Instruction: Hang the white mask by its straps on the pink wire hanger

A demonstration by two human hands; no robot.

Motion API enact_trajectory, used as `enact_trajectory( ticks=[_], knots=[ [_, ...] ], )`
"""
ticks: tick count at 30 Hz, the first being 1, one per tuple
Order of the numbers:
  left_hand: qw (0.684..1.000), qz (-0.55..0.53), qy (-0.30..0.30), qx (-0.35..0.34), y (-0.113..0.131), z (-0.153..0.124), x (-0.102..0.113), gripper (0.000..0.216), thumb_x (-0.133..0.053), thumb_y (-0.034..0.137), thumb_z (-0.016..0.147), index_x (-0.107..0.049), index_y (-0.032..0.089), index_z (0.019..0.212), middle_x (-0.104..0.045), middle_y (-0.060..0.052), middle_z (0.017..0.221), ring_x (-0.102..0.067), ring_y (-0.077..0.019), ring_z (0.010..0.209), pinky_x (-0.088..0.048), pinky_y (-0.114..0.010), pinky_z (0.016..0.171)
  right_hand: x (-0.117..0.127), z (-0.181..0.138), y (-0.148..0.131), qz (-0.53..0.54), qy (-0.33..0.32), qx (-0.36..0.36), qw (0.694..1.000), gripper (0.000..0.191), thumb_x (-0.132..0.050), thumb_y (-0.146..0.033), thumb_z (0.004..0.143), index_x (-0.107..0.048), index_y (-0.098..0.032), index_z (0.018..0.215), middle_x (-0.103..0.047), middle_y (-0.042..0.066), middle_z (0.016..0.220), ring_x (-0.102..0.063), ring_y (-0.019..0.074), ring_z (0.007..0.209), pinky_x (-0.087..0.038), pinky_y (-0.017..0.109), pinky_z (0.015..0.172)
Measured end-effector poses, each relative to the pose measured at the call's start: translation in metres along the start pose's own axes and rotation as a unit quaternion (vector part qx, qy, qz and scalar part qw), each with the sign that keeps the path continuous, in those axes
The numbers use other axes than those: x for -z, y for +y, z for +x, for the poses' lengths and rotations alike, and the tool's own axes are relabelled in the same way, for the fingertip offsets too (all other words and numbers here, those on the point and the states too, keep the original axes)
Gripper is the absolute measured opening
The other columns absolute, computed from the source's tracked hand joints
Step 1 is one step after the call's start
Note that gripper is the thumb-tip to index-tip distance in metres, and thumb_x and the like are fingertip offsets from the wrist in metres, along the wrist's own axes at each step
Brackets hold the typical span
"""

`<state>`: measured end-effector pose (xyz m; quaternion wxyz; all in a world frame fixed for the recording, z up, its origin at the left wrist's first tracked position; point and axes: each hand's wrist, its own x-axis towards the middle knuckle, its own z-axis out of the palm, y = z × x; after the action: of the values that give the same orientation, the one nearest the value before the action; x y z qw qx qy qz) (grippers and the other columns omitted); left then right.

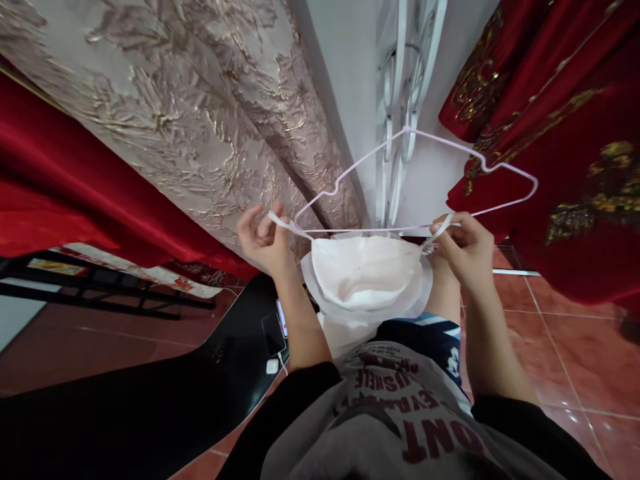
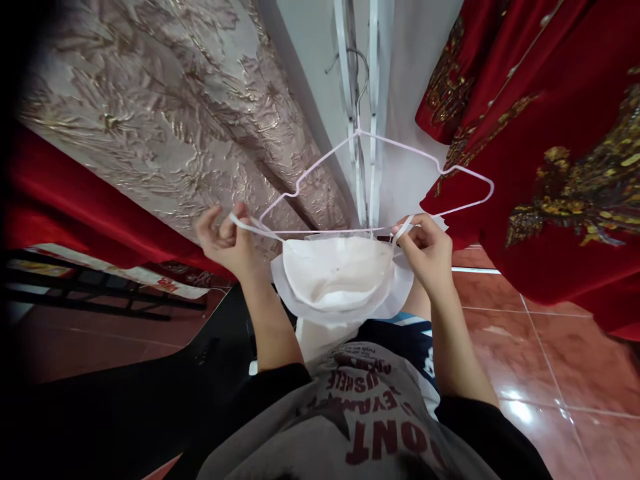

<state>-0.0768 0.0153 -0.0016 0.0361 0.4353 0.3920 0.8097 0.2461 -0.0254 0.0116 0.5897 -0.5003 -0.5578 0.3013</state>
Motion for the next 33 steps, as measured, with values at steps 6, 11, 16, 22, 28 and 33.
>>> enact_trajectory(
  ticks=[6,11,16,22,28,33],
  knots=[
    [0.961,0.017,-0.276,0.028,0.026,0.027,-0.041,0.032,-0.080,0.038,0.096,-0.065,0.026,0.122,-0.079,-0.004,0.107,-0.080,-0.0212,0.106,-0.063,-0.033,0.091,-0.013,-0.009,0.005,0.011,-0.017,-0.002,1.000,0.023,-0.081,-0.042,0.091,-0.065,-0.024,0.093,-0.060,-0.003,0.075,-0.049,0.0092,0.057,-0.030,0.024,0.049],
    [0.945,0.037,-0.313,0.086,0.031,0.035,-0.055,0.005,-0.073,0.028,0.098,-0.074,0.024,0.101,-0.071,0.002,0.077,-0.070,-0.0148,0.075,-0.055,-0.026,0.071,-0.010,-0.011,0.003,0.010,-0.013,0.002,1.000,0.025,-0.081,-0.041,0.090,-0.062,-0.025,0.092,-0.058,-0.004,0.074,-0.052,0.0099,0.060,-0.033,0.024,0.051],
    [0.955,-0.030,-0.205,0.212,0.002,0.017,-0.038,0.016,-0.077,0.036,0.096,-0.073,0.021,0.092,-0.063,0.003,0.067,-0.062,-0.0113,0.062,-0.049,-0.026,0.063,-0.006,-0.011,0.003,-0.001,-0.005,0.013,1.000,0.026,-0.079,-0.045,0.091,-0.063,-0.024,0.092,-0.057,-0.004,0.072,-0.049,0.0091,0.057,-0.032,0.024,0.050],
    [0.880,-0.194,-0.126,0.415,-0.001,-0.047,-0.036,0.040,-0.088,0.053,0.084,-0.069,0.022,0.101,-0.081,-0.007,0.095,-0.078,-0.0198,0.092,-0.061,-0.032,0.085,-0.013,-0.014,0.008,-0.004,-0.019,0.010,1.000,0.023,-0.078,-0.044,0.093,-0.065,-0.025,0.096,-0.056,-0.005,0.069,-0.052,0.0098,0.057,-0.036,0.024,0.051],
    [0.888,-0.213,-0.131,0.385,0.017,-0.060,-0.045,0.035,-0.085,0.049,0.087,-0.067,0.021,0.094,-0.081,-0.006,0.087,-0.075,-0.0153,0.074,-0.055,-0.023,0.063,0.003,-0.010,0.010,-0.008,0.223,0.075,0.972,0.024,-0.080,-0.041,0.086,-0.082,-0.023,0.102,-0.069,0.000,0.076,-0.055,0.0107,0.058,-0.041,0.027,0.054],
    [0.912,-0.199,-0.124,0.336,0.022,-0.048,-0.037,0.035,-0.084,0.051,0.089,-0.065,0.021,0.092,-0.080,-0.004,0.081,-0.068,-0.0126,0.062,-0.050,-0.021,0.055,0.058,0.020,0.016,-0.049,0.368,0.091,0.924,0.022,-0.081,-0.036,0.079,-0.088,-0.023,0.096,-0.064,-0.001,0.067,-0.044,0.0097,0.049,-0.040,0.031,0.055]
  ],
)
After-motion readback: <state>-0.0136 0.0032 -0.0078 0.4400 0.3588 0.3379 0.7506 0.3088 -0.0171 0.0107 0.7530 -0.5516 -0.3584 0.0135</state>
